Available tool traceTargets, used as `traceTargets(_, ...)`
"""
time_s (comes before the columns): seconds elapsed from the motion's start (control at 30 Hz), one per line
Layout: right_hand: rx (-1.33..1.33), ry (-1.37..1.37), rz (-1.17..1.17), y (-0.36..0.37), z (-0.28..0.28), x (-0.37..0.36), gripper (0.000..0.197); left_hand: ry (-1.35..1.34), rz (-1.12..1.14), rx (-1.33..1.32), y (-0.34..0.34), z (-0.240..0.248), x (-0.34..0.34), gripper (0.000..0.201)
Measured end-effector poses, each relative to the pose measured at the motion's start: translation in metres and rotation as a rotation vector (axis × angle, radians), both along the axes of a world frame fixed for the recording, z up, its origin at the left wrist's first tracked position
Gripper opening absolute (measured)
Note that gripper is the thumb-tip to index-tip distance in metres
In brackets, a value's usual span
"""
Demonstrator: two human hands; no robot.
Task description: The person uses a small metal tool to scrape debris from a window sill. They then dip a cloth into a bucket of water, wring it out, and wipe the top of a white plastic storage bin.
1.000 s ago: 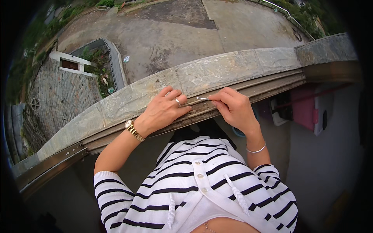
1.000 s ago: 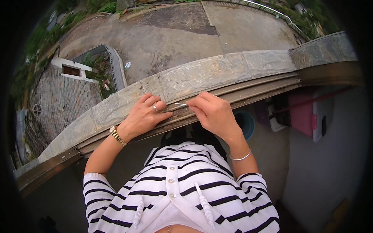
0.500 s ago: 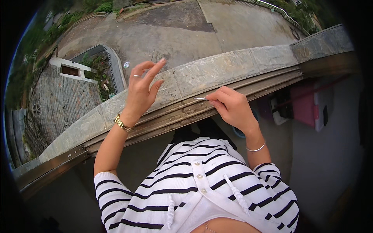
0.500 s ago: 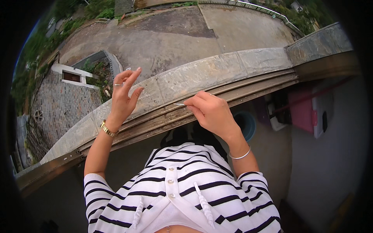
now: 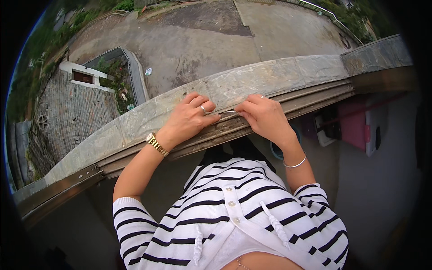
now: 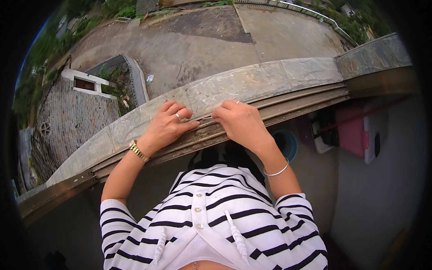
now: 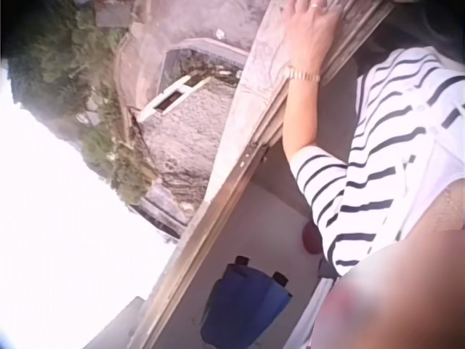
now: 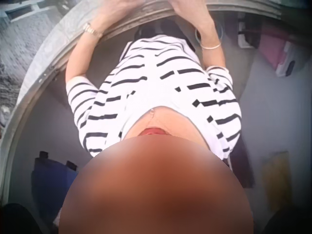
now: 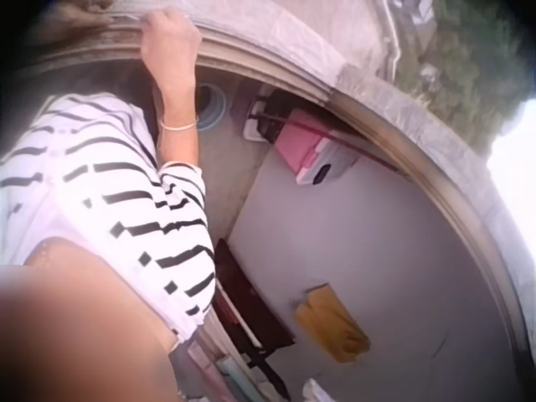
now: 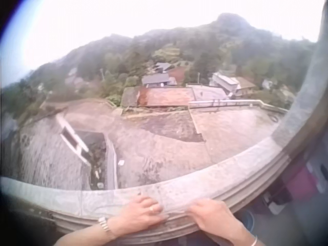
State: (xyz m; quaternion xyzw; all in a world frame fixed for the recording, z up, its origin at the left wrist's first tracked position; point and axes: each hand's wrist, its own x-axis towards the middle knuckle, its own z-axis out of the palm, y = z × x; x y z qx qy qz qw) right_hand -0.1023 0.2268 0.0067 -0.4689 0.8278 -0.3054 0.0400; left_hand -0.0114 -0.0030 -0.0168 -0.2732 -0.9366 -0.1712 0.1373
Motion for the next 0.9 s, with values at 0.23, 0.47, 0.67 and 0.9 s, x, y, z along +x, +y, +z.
traceTargets(0.23,0.011,-0.084,0.069,0.013,0.015,-0.006,0.008,-0.105,-0.009,0.022,0.001,-0.006,-0.004,0.014)
traceTargets(0.47,0.130,-0.055,0.126,0.017,0.012,-0.007,0.003,0.122,0.501,0.202,-0.032,0.010,0.026,0.024)
traceTargets(0.67,0.077,-0.058,0.252,-0.005,0.000,0.003,0.007,-0.006,0.048,0.081,-0.007,0.001,0.038,0.022)
traceTargets(0.9,0.025,-0.118,0.106,0.014,0.014,-0.012,0.010,-0.043,-0.042,0.096,0.006,0.002,0.017,0.024)
